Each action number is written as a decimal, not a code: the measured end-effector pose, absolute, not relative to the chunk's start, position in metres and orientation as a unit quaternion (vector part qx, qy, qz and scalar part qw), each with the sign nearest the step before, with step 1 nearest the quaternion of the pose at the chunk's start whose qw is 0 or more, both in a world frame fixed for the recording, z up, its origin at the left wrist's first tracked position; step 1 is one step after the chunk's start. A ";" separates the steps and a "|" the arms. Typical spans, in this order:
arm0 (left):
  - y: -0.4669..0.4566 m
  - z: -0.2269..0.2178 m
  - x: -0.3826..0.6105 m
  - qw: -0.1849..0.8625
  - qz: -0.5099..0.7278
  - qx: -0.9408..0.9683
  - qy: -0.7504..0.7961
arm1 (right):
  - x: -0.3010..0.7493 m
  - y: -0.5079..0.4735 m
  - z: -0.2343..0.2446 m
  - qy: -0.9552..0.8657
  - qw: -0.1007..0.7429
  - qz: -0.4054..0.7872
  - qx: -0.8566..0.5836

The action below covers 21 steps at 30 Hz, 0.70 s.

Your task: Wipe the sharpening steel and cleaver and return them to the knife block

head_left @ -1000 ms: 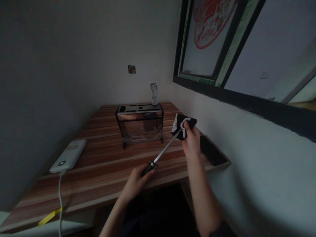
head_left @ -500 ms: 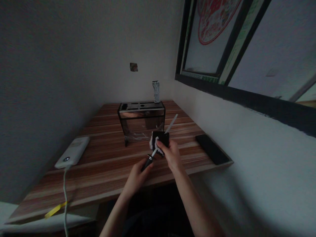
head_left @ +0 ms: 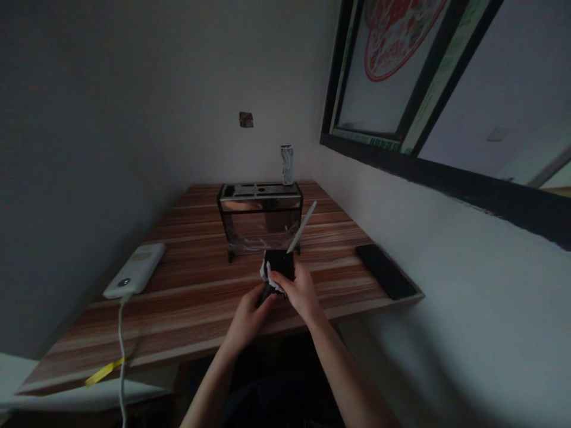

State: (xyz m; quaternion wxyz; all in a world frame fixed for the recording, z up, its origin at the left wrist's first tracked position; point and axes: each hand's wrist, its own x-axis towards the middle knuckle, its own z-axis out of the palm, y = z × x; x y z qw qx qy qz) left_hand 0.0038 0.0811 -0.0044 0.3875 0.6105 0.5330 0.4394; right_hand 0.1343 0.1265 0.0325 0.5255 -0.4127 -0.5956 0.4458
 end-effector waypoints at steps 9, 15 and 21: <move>0.079 -0.002 0.006 0.399 0.440 0.612 0.522 | 0.141 0.129 0.038 -0.586 0.551 0.418 -0.423; 0.076 -0.001 0.007 0.398 0.419 0.620 0.531 | 0.160 0.141 0.056 -0.590 0.578 0.371 -0.425; 0.076 0.000 0.007 0.405 0.414 0.628 0.520 | 0.178 0.158 0.061 -0.564 0.613 0.371 -0.410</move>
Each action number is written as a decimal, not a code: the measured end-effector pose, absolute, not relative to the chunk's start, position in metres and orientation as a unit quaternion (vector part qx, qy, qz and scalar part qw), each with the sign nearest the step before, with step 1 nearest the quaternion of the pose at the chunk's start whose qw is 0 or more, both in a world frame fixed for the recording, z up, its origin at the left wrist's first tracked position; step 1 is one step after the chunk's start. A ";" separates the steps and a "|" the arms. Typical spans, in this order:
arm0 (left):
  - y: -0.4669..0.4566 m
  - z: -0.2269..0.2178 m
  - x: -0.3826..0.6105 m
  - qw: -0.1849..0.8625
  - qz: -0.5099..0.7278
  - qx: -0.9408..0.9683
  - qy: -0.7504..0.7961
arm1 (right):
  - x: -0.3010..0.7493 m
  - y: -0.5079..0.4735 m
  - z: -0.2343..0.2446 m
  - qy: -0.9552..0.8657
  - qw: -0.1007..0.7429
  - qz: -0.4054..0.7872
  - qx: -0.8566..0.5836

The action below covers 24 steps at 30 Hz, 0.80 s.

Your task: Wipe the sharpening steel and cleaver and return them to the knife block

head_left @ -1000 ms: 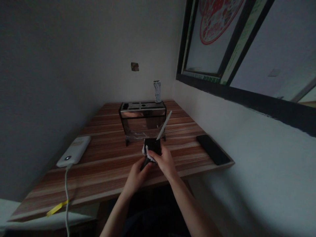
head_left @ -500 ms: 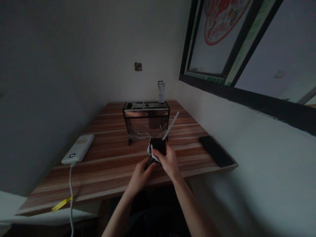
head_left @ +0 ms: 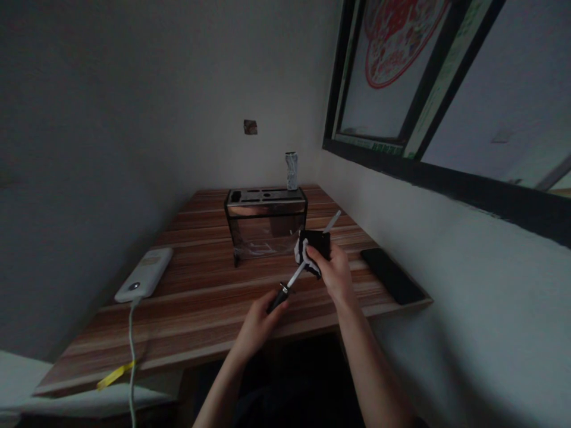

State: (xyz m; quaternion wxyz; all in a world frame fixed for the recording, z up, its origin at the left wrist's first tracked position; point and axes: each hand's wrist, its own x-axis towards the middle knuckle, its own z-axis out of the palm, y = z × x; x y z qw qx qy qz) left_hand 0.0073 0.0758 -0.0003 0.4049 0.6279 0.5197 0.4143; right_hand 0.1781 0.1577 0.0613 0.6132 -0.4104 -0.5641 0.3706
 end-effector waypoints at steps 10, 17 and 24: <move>0.072 0.007 0.008 0.399 0.399 0.648 0.511 | 0.209 0.180 0.080 -0.530 0.675 0.326 -0.396; 0.072 0.007 0.008 0.399 0.389 0.651 0.515 | 0.216 0.192 0.085 -0.504 0.715 0.300 -0.380; 0.074 0.003 0.007 0.387 0.389 0.664 0.508 | 0.202 0.189 0.082 -0.443 0.751 0.289 -0.395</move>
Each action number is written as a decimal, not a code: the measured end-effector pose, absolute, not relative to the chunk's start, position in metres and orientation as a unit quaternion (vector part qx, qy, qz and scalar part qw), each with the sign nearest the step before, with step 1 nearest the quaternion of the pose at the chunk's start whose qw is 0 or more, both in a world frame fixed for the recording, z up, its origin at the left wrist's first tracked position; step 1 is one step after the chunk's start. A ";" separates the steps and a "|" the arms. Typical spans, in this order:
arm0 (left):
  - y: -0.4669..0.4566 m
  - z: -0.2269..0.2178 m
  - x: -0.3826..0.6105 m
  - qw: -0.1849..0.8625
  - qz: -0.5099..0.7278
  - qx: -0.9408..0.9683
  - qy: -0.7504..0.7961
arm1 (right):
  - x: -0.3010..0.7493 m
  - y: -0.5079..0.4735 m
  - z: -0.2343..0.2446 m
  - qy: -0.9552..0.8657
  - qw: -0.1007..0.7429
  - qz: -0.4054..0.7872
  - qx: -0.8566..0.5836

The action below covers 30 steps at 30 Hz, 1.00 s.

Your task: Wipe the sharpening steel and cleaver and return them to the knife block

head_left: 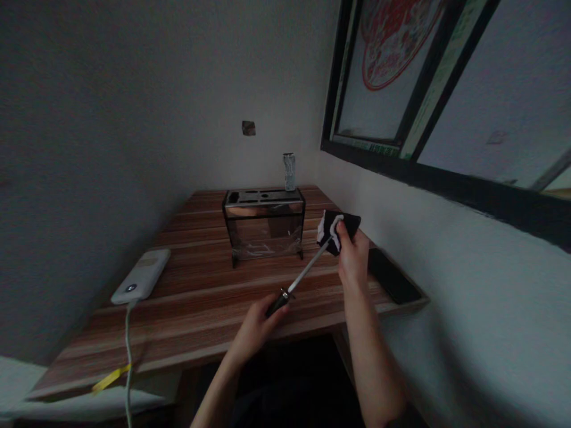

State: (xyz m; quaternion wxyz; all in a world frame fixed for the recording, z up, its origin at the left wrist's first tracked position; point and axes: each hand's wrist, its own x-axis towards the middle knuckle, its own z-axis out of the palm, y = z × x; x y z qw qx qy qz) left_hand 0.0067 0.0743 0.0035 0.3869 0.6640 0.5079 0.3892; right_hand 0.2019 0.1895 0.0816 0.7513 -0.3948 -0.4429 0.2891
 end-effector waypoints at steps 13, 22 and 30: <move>0.080 -0.001 0.008 0.366 0.406 0.648 0.531 | 0.154 0.148 0.037 -0.564 0.604 0.371 -0.424; 0.081 -0.002 0.006 0.385 0.437 0.624 0.521 | 0.132 0.120 0.028 -0.592 0.550 0.413 -0.421; 0.081 -0.005 0.007 0.380 0.442 0.632 0.510 | 0.137 0.120 0.032 -0.593 0.550 0.407 -0.425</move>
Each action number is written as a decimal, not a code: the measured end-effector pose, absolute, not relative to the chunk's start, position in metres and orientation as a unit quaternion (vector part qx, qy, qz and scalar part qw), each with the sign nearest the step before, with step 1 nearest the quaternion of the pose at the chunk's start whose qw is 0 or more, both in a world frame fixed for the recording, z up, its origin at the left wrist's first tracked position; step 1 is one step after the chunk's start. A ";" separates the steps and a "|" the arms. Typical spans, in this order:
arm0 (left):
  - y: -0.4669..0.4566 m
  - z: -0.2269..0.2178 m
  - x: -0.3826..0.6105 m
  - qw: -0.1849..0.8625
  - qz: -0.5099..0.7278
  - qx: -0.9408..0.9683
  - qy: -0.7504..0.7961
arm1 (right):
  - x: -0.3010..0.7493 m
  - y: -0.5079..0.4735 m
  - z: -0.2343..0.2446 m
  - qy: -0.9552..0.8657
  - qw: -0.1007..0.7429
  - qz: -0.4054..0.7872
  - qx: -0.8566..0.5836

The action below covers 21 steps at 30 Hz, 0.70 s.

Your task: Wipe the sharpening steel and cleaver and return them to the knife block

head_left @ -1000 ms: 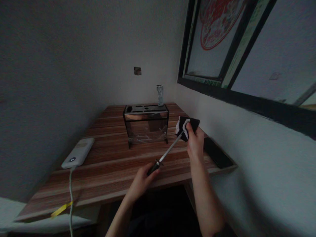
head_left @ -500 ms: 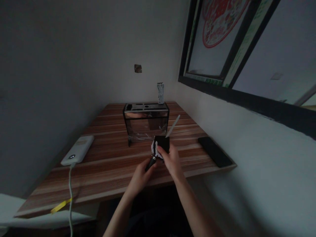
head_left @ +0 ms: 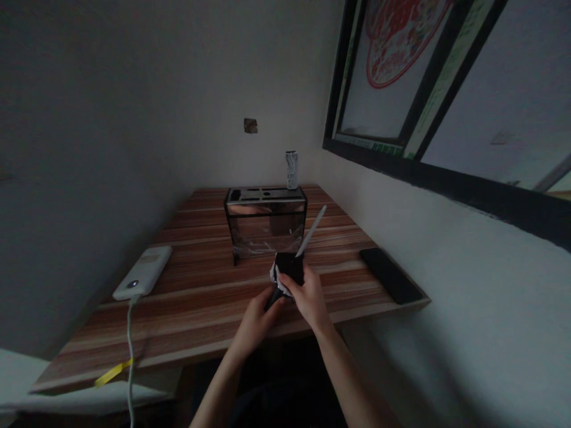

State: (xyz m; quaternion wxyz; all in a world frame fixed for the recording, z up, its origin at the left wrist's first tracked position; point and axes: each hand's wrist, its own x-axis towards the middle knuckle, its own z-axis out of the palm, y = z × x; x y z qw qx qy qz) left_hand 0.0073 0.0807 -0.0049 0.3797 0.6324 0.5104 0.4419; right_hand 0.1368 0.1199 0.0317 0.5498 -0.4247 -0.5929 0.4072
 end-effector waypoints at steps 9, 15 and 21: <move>0.082 -0.008 0.007 0.382 0.437 0.636 0.509 | 0.142 0.121 0.038 -0.584 0.565 0.411 -0.413; 0.081 -0.012 0.006 0.383 0.418 0.638 0.522 | 0.153 0.129 0.045 -0.580 0.582 0.387 -0.418; 0.077 -0.002 0.007 0.391 0.413 0.641 0.514 | 0.169 0.142 0.058 -0.588 0.590 0.354 -0.424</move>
